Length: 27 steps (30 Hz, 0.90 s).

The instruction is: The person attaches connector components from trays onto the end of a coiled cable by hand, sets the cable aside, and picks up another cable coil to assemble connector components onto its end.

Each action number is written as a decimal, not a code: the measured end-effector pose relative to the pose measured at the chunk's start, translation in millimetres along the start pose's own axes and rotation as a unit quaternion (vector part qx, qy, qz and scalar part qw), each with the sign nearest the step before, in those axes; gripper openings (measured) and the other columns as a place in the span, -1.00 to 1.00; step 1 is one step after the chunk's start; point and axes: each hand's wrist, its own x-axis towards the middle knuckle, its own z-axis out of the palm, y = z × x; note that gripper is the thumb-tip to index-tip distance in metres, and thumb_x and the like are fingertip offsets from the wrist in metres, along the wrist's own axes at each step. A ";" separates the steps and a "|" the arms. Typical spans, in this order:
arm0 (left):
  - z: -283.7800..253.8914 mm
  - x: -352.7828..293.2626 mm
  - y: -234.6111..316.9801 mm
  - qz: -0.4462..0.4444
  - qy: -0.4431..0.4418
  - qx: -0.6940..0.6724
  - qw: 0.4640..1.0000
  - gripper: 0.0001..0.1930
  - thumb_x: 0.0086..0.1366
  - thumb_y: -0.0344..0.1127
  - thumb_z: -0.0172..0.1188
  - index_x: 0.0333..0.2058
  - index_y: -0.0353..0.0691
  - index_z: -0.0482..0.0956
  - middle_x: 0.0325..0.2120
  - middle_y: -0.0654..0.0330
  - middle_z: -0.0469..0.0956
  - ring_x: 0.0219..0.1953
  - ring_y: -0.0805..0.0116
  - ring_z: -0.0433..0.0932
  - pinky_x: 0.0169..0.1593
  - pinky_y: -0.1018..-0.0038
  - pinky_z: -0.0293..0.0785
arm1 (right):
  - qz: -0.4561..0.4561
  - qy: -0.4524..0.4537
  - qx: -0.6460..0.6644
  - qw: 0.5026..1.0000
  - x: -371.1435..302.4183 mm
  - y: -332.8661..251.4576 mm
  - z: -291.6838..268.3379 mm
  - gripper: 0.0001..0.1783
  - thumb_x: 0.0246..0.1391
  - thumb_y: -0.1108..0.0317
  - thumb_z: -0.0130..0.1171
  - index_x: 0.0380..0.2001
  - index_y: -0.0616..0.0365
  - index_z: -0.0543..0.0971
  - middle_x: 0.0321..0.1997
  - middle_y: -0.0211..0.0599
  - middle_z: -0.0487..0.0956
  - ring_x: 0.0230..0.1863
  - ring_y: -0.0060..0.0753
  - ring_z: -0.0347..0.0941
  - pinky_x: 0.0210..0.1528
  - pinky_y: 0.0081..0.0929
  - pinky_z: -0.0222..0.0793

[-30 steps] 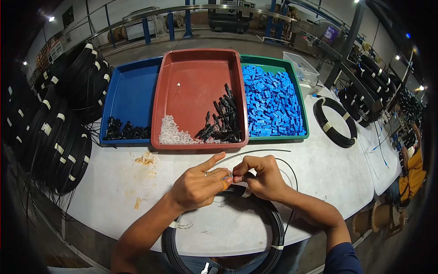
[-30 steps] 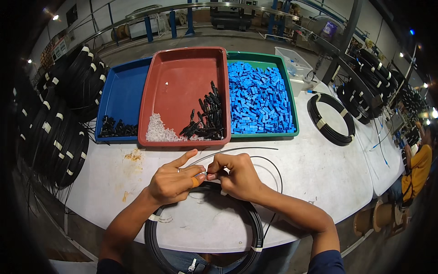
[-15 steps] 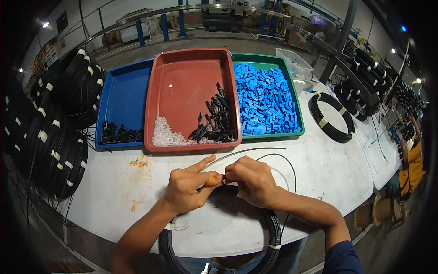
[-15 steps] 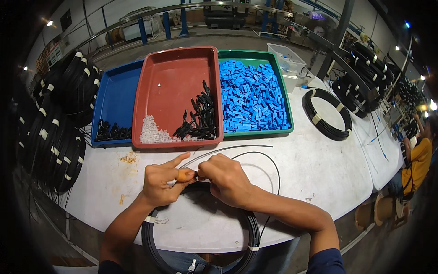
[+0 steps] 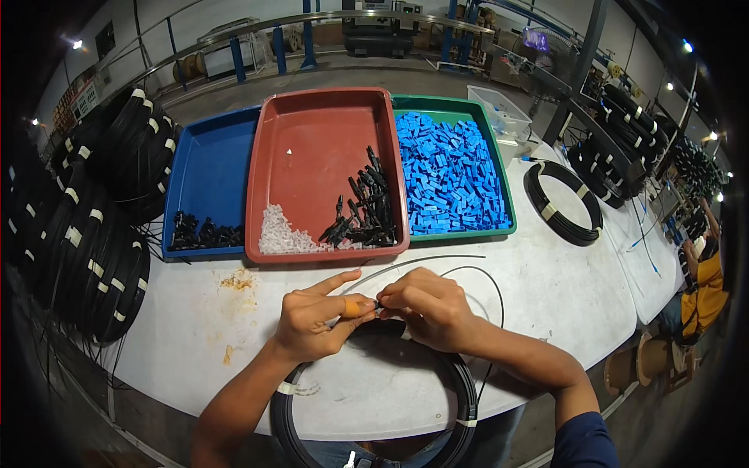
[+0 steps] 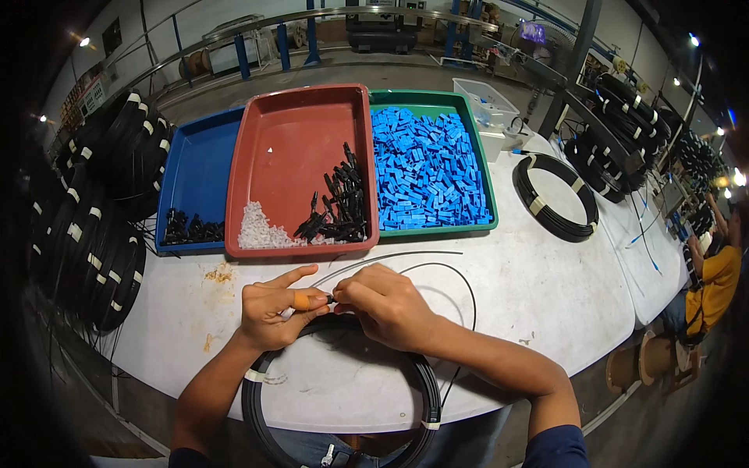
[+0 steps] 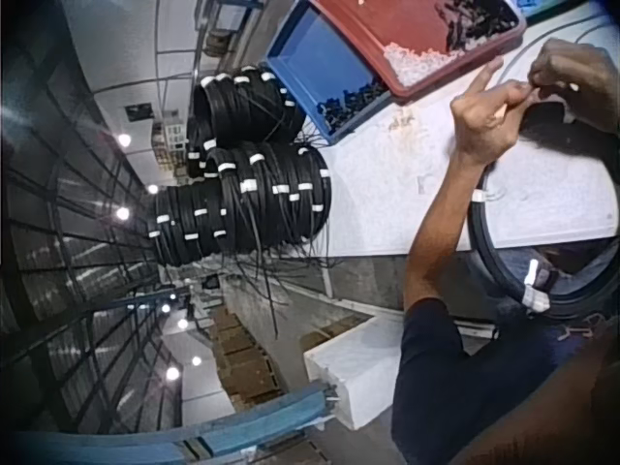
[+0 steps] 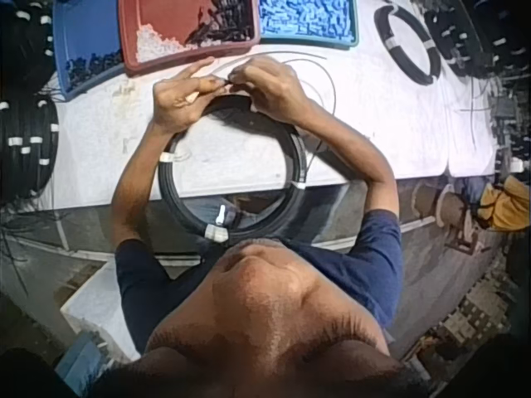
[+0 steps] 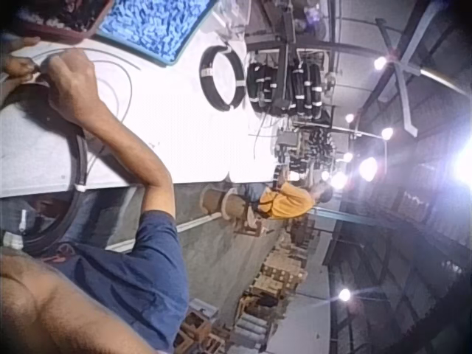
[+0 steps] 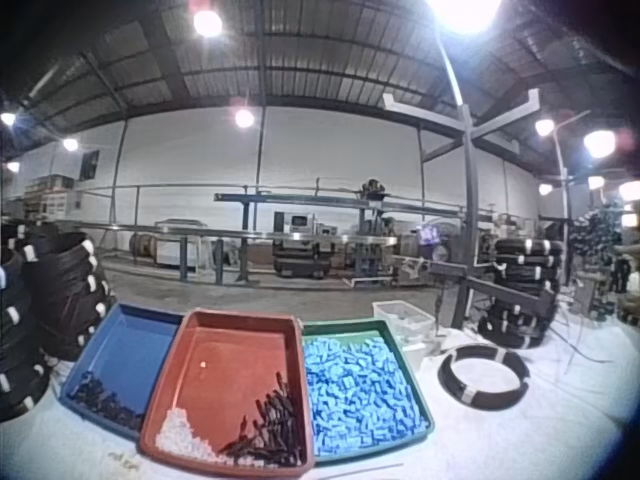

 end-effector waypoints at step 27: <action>3.3 2.0 -0.2 0.034 0.018 0.013 0.999 -0.92 0.07 -0.59 0.45 -0.45 -0.31 0.72 -0.58 0.15 0.70 -0.52 0.32 0.70 0.12 0.11 0.62 | -0.032 0.012 -0.010 0.999 3.8 1.1 -0.4 -0.76 -0.19 0.70 0.33 -0.41 0.25 0.56 -0.32 -0.19 0.67 -0.37 -0.16 0.61 -0.33 -0.33 0.50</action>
